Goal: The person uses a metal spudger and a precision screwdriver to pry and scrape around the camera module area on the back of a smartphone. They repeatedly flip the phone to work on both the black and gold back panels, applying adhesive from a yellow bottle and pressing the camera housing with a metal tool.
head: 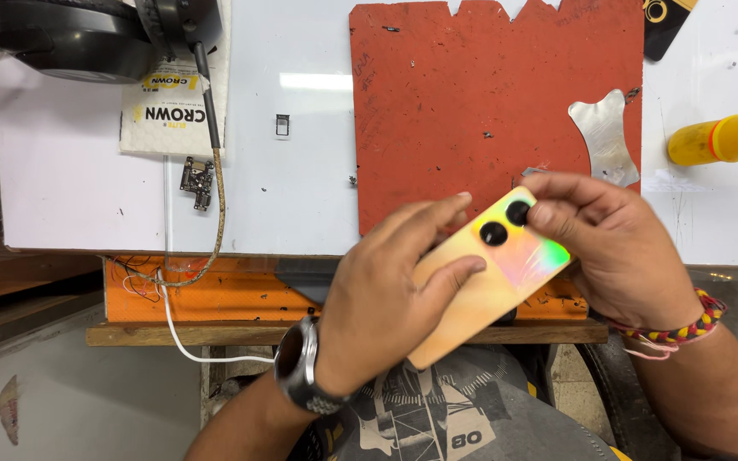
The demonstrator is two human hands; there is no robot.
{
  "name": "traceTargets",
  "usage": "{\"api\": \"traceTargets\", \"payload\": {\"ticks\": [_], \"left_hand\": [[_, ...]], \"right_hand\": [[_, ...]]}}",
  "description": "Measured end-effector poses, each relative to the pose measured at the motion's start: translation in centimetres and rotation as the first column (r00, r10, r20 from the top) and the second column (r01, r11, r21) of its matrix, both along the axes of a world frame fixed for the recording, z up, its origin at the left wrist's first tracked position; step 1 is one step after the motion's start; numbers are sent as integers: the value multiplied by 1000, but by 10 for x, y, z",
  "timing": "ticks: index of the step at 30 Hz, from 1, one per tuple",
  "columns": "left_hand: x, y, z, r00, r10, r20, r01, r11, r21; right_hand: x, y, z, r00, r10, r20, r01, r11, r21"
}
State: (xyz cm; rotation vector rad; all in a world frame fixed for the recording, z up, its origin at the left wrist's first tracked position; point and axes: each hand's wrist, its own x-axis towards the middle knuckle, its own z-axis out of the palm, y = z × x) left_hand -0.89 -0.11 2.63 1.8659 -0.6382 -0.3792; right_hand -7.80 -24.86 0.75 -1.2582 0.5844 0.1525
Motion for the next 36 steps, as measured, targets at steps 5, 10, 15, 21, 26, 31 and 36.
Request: {"api": "traceTargets", "payload": {"ticks": [5, 10, 15, 21, 26, 31, 36], "left_hand": [[-5, 6, 9, 889, -163, 427, 82, 976, 202], [0, -1, 3, 837, -286, 466, 114, 925, 363], [3, -2, 2, 832, -302, 466, 115, 915, 387], [9, -5, 10, 852, -332, 406, 141, 891, 433], [14, -8, 16, 858, -366, 360, 175, 867, 466], [13, -7, 15, 853, -345, 391, 151, 882, 447], [5, -7, 7, 841, -281, 462, 84, 912, 402]], "right_hand": [[9, 1, 7, 996, -79, 34, 82, 992, -94], [14, 2, 11, 994, 113, -12, -108, 916, -387], [12, 2, 35, 963, 270, 2, -81, 296, -952], [20, 4, 48, 945, 282, -165, -124, -159, -980], [24, -5, 51, 914, 358, -189, -155, -122, -980], [32, -11, 55, 860, 312, -404, -321, -285, -903], [34, -7, 56, 852, 278, -445, -395, -218, -893]]}}
